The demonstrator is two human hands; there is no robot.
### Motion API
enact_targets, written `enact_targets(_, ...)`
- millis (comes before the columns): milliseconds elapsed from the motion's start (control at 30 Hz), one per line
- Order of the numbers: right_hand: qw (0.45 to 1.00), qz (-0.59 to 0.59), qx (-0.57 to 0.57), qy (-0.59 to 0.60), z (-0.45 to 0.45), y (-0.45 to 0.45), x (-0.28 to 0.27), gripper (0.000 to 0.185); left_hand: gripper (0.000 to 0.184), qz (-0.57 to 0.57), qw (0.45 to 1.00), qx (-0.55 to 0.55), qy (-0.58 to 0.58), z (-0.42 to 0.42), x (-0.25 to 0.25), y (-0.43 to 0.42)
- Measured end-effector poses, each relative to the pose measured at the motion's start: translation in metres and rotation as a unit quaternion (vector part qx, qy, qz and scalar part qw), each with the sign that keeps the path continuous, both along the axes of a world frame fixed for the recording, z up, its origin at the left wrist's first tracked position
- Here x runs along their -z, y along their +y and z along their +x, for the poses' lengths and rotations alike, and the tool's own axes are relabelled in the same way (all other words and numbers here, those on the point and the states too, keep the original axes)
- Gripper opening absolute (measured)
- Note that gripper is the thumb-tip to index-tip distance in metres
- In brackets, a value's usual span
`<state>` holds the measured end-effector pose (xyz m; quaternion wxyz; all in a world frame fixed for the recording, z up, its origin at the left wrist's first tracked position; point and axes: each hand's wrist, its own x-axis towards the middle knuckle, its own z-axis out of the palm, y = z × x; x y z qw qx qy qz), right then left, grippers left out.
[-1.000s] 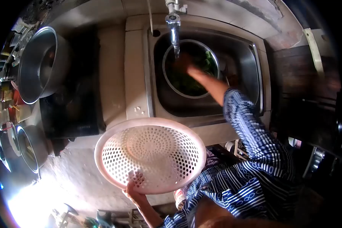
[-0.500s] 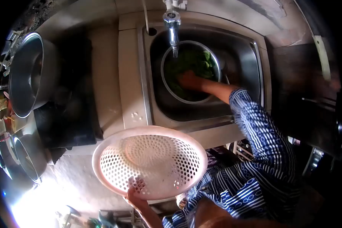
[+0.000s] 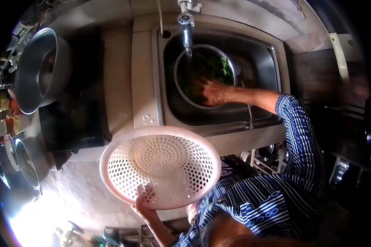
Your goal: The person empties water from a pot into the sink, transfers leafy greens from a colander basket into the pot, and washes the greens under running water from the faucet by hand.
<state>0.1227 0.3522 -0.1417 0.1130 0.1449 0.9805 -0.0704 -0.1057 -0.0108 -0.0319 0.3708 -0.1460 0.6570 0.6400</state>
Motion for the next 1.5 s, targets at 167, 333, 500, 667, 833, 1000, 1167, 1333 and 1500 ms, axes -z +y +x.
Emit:
enact_targets(167,0.997,-0.026,0.039,-0.057,-0.032,0.022,0.103,0.026,0.049,-0.024,1.000,-0.004,-0.017,-0.004,0.013,-0.010)
enact_targets(333,0.977,0.122,0.153,-0.089,-0.059,0.037,0.076,0.012,0.046,-0.013,1.000,0.004,-0.005,0.000,0.011,-0.011)
enact_targets(500,0.924,-0.215,0.241,0.202,-0.012,0.088,0.081,0.020,0.046,-0.014,1.000,-0.011,-0.016,-0.001,0.012,-0.012)
enact_targets(667,0.991,-0.032,0.054,0.120,0.039,0.022,0.038,0.042,0.047,-0.027,1.000,0.003,-0.011,-0.001,0.012,-0.010)
enact_targets(833,0.994,0.080,0.049,-0.054,-0.026,0.004,0.087,0.039,0.047,-0.037,0.999,-0.031,-0.005,0.001,0.011,-0.007)
enact_targets(1000,0.978,0.034,0.167,0.118,-0.041,0.023,0.075,0.029,0.049,-0.044,0.999,-0.018,-0.024,0.004,0.005,0.000)
enact_targets(1167,0.936,-0.098,0.336,0.047,-0.034,0.055,0.071,0.026,0.047,-0.025,1.000,0.012,-0.010,0.003,0.006,-0.006)
enact_targets(1333,0.919,-0.038,0.376,0.115,0.013,0.063,0.018,0.039,0.047,-0.023,0.999,0.013,-0.024,0.000,0.010,-0.011)
enact_targets(1500,0.929,-0.090,0.354,0.058,-0.033,0.079,0.039,0.039,0.047,-0.036,0.999,0.014,0.021,0.005,0.003,0.001)
